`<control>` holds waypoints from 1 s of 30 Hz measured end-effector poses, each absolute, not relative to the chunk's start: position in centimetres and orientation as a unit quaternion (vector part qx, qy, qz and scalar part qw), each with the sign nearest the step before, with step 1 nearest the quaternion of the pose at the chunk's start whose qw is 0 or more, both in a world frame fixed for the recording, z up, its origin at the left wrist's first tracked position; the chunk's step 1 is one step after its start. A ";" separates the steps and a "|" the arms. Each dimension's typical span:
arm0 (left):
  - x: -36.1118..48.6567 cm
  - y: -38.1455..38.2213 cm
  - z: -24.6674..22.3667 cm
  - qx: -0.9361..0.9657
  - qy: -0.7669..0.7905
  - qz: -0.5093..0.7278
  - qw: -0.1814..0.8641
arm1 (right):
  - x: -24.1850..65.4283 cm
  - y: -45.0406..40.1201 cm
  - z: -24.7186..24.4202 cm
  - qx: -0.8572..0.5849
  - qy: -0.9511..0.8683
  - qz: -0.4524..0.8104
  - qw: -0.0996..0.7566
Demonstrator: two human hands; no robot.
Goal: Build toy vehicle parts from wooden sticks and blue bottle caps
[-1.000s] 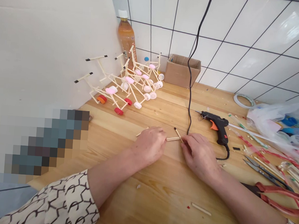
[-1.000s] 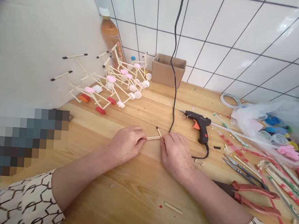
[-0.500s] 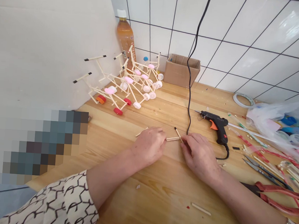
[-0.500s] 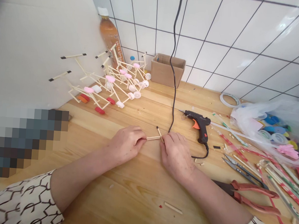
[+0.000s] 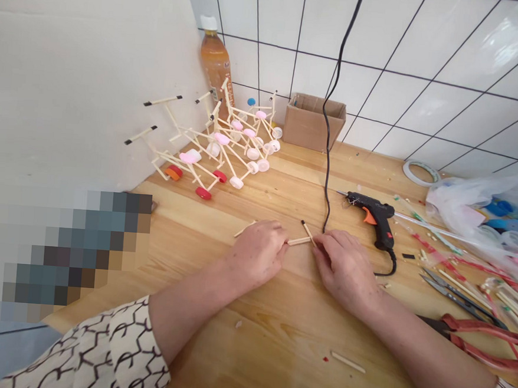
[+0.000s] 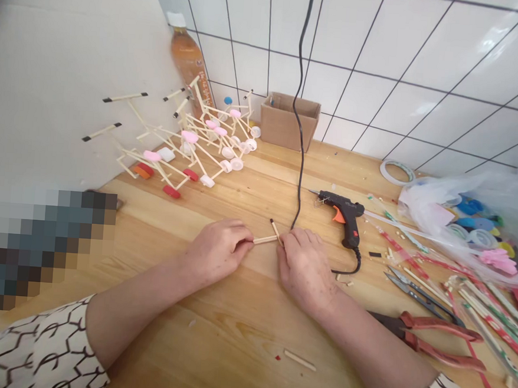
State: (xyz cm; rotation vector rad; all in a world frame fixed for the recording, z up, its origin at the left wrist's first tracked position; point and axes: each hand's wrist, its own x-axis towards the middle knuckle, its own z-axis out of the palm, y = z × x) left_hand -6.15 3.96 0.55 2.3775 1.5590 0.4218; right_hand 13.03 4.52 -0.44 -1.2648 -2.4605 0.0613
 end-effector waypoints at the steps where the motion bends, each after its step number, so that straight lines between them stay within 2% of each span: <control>1: -6.1 4.0 0.6 0.819 0.538 0.147 0.134 | 13.0 4.5 -0.4 -0.450 -0.873 0.022 0.186; 30: -5.7 3.9 0.6 0.812 0.543 0.180 0.112 | 13.0 4.4 -0.4 -0.455 -0.873 0.021 0.176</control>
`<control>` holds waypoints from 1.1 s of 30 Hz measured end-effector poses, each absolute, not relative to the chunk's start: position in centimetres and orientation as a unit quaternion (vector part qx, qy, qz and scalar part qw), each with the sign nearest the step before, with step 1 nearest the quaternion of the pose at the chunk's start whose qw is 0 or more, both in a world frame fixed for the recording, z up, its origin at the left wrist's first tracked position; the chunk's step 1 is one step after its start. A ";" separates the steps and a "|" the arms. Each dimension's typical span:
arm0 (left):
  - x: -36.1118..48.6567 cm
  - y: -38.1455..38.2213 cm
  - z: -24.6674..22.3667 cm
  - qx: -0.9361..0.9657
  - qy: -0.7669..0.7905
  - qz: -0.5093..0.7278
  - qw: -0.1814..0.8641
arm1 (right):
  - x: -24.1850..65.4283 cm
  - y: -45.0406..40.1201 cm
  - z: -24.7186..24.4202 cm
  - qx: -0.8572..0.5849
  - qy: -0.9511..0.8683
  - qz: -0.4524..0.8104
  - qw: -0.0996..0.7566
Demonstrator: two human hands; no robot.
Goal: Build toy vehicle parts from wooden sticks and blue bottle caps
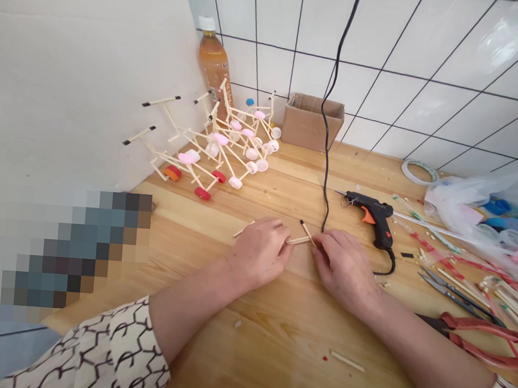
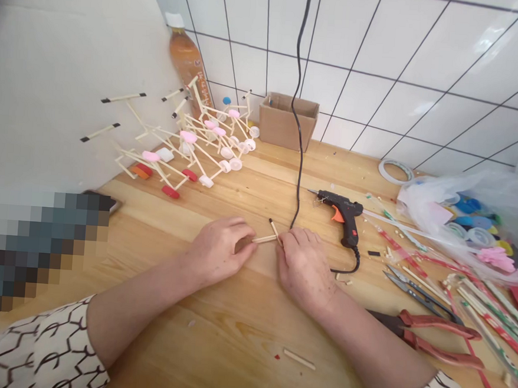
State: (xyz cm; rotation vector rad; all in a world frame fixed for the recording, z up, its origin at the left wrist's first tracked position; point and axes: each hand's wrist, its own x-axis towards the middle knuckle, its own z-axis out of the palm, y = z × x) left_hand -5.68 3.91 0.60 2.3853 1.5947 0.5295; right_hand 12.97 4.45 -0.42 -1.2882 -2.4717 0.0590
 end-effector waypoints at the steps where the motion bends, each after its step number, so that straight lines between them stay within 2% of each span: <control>1: -5.5 3.9 0.5 0.813 0.541 0.185 0.107 | 13.0 4.4 -0.4 -0.456 -0.872 0.019 0.176; 15: -4.6 4.4 -0.1 0.825 0.527 0.184 0.089 | 13.0 4.4 -0.4 -0.446 -0.875 -0.009 0.186; 33: -4.7 4.5 0.1 0.835 0.506 0.173 0.127 | 12.9 4.4 -0.6 -0.440 -0.878 0.000 0.189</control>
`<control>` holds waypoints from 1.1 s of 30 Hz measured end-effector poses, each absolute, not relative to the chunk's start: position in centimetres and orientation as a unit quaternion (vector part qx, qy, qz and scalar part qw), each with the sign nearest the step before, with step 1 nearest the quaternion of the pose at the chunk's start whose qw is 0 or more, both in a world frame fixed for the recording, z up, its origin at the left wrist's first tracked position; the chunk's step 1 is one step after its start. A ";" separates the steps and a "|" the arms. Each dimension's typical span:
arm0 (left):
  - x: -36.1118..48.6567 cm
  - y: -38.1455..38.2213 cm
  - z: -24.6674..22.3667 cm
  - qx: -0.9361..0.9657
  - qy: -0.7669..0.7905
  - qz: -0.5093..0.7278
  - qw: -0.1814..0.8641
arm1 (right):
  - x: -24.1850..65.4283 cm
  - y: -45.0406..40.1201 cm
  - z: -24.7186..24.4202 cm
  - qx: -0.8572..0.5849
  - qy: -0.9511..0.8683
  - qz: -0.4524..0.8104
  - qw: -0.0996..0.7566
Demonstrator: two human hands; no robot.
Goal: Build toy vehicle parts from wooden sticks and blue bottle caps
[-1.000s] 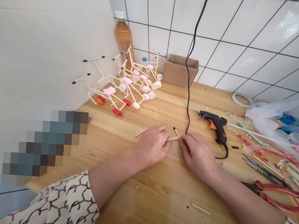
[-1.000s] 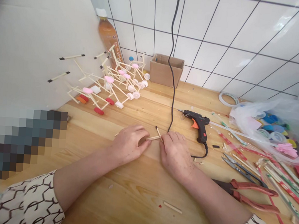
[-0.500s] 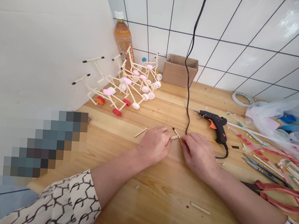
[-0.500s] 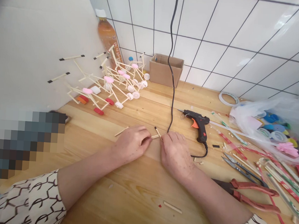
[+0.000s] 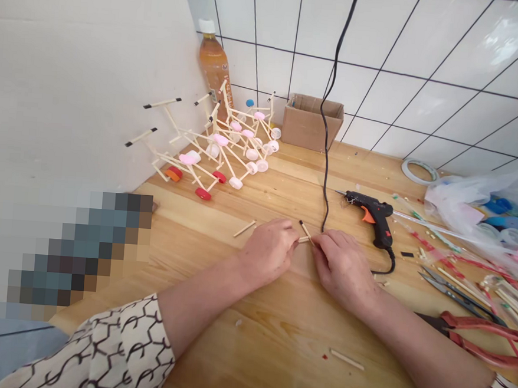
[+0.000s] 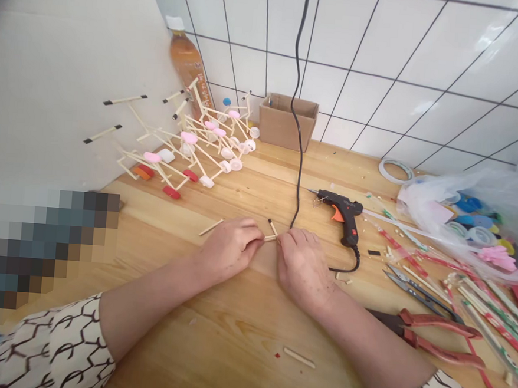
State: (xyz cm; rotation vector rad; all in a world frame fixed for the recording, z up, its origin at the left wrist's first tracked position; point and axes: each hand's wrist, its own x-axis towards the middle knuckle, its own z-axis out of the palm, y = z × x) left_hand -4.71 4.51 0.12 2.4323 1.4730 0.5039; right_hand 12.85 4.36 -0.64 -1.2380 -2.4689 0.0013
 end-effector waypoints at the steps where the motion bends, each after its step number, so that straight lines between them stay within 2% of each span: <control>1: -4.7 4.5 0.1 0.834 0.510 0.171 0.123 | 12.9 4.4 -0.6 -0.441 -0.877 0.000 0.190; 14: -4.6 4.5 0.1 0.844 0.494 0.167 0.129 | 13.0 4.8 -0.5 -0.430 -0.878 0.071 0.198; 33: -4.5 4.6 -0.2 0.843 0.488 0.185 0.130 | 12.7 5.4 -0.8 -0.427 -0.869 0.100 0.228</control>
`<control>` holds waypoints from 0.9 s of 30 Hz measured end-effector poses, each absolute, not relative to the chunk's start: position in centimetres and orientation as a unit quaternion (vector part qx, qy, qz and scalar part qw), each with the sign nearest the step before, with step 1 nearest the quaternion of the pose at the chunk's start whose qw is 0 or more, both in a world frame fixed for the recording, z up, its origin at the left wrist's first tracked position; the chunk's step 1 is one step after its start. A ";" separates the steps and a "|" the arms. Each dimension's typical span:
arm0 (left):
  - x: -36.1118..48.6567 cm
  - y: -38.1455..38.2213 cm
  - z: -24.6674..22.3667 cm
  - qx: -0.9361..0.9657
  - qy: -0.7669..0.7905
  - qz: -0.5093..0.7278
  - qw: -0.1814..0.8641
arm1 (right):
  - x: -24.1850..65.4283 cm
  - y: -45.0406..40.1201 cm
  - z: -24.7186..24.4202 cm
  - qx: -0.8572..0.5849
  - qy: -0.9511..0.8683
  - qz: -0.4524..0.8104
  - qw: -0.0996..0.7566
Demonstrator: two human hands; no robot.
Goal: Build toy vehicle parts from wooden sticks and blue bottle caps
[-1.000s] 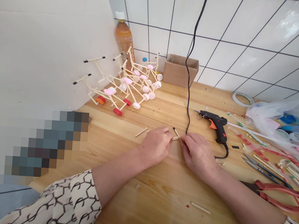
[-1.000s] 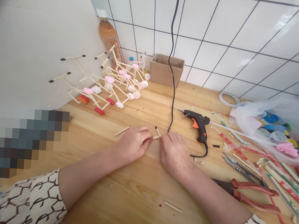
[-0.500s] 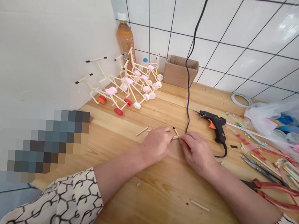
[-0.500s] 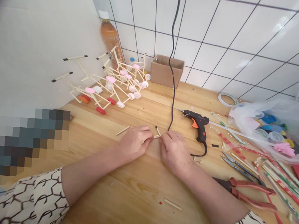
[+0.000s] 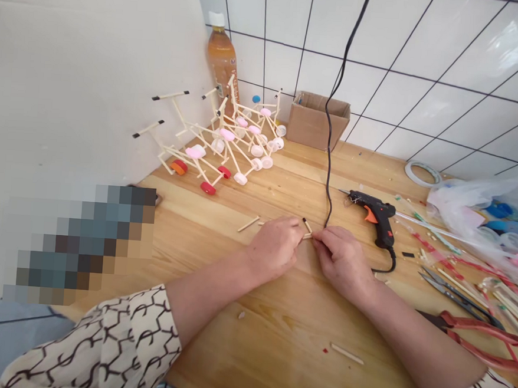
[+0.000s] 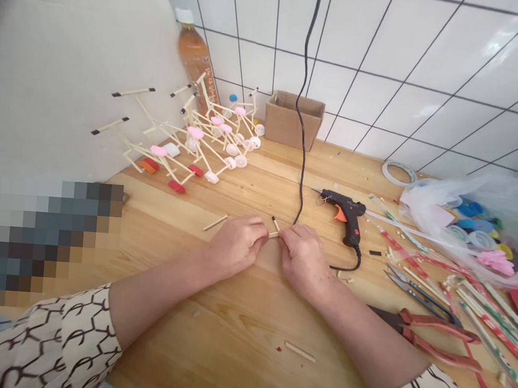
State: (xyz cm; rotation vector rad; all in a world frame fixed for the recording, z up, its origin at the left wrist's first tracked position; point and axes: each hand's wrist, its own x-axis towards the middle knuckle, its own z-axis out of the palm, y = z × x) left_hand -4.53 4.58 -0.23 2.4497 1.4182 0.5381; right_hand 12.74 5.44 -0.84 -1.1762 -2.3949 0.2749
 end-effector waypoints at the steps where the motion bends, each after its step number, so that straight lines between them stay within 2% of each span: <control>1: -4.5 4.6 -0.2 0.842 0.490 0.184 0.133 | 12.7 5.4 -0.9 -0.425 -0.870 0.098 0.228; 27: -4.5 4.7 -0.3 0.843 0.493 0.173 0.126 | 13.1 4.9 -0.9 -0.367 -0.914 0.012 0.174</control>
